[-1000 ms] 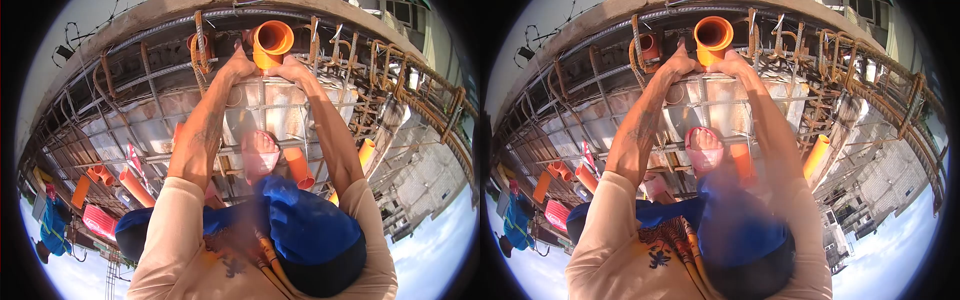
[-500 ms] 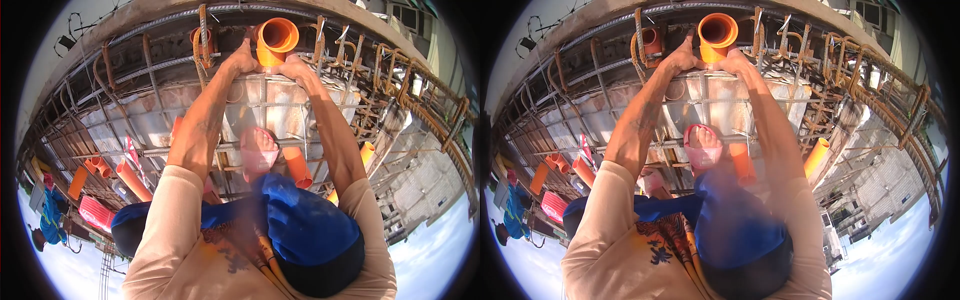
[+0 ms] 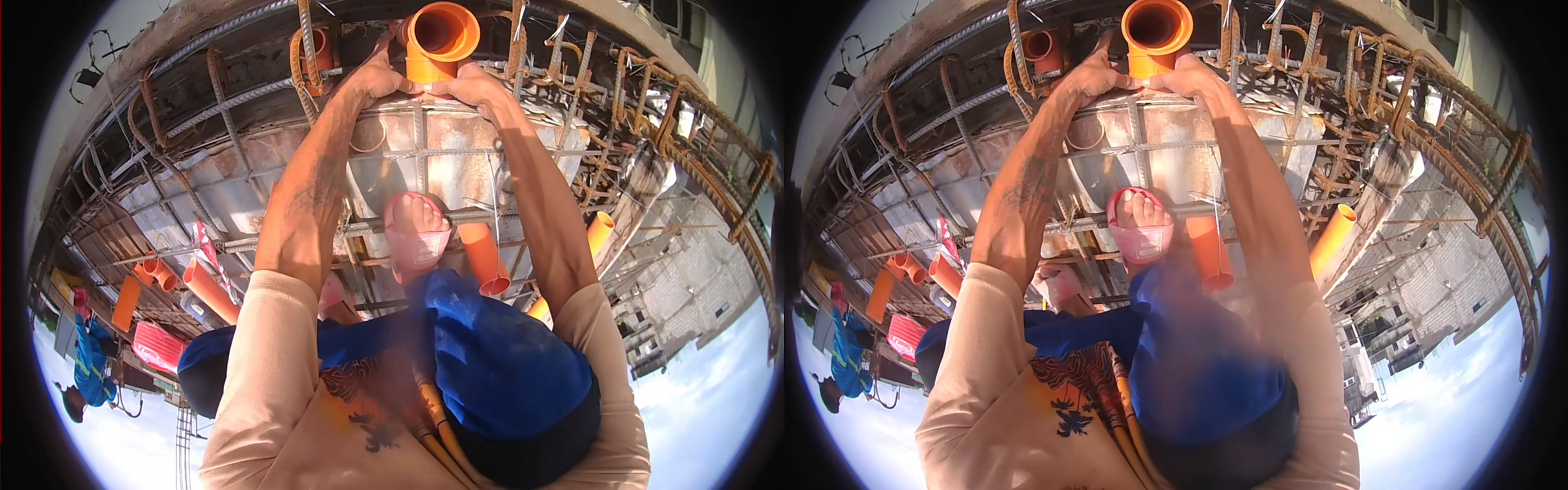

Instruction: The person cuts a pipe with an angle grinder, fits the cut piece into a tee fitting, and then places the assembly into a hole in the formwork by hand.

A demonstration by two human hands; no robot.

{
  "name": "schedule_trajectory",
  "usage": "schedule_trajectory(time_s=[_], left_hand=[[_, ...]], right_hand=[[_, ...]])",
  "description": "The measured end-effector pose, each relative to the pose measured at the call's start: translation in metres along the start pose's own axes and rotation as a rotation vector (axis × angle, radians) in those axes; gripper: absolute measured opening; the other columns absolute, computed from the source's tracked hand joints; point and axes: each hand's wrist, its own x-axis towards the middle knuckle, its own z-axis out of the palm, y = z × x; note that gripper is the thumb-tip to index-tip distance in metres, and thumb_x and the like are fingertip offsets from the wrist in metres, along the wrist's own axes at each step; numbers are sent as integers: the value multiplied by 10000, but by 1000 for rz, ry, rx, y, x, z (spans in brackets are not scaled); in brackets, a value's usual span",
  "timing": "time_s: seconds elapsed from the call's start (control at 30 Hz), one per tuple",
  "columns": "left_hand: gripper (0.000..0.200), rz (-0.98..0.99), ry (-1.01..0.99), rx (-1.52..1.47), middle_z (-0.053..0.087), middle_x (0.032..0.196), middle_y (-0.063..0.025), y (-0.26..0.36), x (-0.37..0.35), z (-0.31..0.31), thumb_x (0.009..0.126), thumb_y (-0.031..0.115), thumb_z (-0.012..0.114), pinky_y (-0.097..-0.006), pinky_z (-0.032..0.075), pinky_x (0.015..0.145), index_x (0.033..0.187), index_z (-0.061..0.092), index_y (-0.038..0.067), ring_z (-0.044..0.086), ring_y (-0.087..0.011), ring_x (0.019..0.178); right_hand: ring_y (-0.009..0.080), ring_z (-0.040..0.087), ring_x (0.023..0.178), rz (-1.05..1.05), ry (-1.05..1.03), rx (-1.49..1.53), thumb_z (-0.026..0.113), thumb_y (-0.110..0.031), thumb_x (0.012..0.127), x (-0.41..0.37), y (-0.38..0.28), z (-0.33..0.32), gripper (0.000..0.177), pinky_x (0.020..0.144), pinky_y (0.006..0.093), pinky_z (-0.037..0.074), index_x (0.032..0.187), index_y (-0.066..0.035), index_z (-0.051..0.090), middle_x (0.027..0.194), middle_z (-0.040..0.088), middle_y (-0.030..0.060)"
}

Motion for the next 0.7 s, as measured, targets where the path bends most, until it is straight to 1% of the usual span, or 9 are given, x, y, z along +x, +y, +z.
schedule_trajectory(time_s=[0.13,0.17,0.2,0.27,0.37,0.4,0.47,0.6,0.7], left_hand=[[1333,-3,-11,34,526,1352,-242,14,-10,4,619,-29,899,-393,472,1012,1614,22,93,550,-309,1199],[1346,51,-31,103,524,1355,-227,15,-6,3,601,-41,900,-380,470,1011,1620,37,130,538,-308,1199],[1351,51,21,180,532,1349,-202,13,-5,7,594,-76,883,-367,466,1010,1624,42,162,545,-298,1175],[1341,-29,-47,48,530,1362,-190,6,0,4,604,-108,854,-363,455,1030,1625,34,177,537,-296,1209],[1344,-3,-45,-93,538,1358,-195,-13,14,4,596,-145,824,-383,461,1036,1627,29,188,543,-291,1225],[1345,88,-39,-129,575,1312,-201,-15,14,4,619,-164,783,-396,523,964,1622,-30,211,615,-285,1134],[1330,-112,-155,-291,649,1177,-191,-13,18,-1,651,-171,735,-384,575,853,1603,-121,187,676,-269,974],[1305,-128,-171,-262,691,1022,-177,-15,23,-2,670,-145,711,-355,592,773,1575,-189,131,691,-258,883],[1307,-199,-141,-226,683,991,-188,-2,14,0,651,-104,725,-336,593,749,1573,-177,106,688,-237,849]], right_hand=[[211,594,1143,-65,50,-21,846,-106,715,2,13,4,697,1033,324,420,1346,-24,562,1260,653,85],[215,594,1145,-92,65,-46,854,-102,700,6,9,2,718,1033,326,422,1350,-23,558,1262,652,87],[225,596,1143,-7,66,-119,871,-90,662,8,7,0,761,1033,330,425,1351,-23,554,1269,648,94],[230,591,1168,-58,33,-77,873,-101,671,7,8,-1,755,1044,331,421,1351,-28,555,1295,636,100],[232,580,1202,-127,86,-66,895,-115,651,2,4,4,770,1049,337,425,1342,-34,564,1316,625,107],[234,578,1217,-167,111,8,921,-134,621,5,10,7,830,1051,340,431,1357,-44,548,1334,616,107],[225,591,1192,-182,117,-32,929,-123,599,11,14,6,883,1042,337,445,1378,-51,519,1328,615,97],[204,621,1117,-167,50,1,922,-113,607,6,7,4,825,1015,326,460,1337,-39,547,1234,659,80],[193,638,1046,-29,37,-63,904,-118,629,5,5,5,689,984,317,467,1247,-19,616,1129,697,71]])
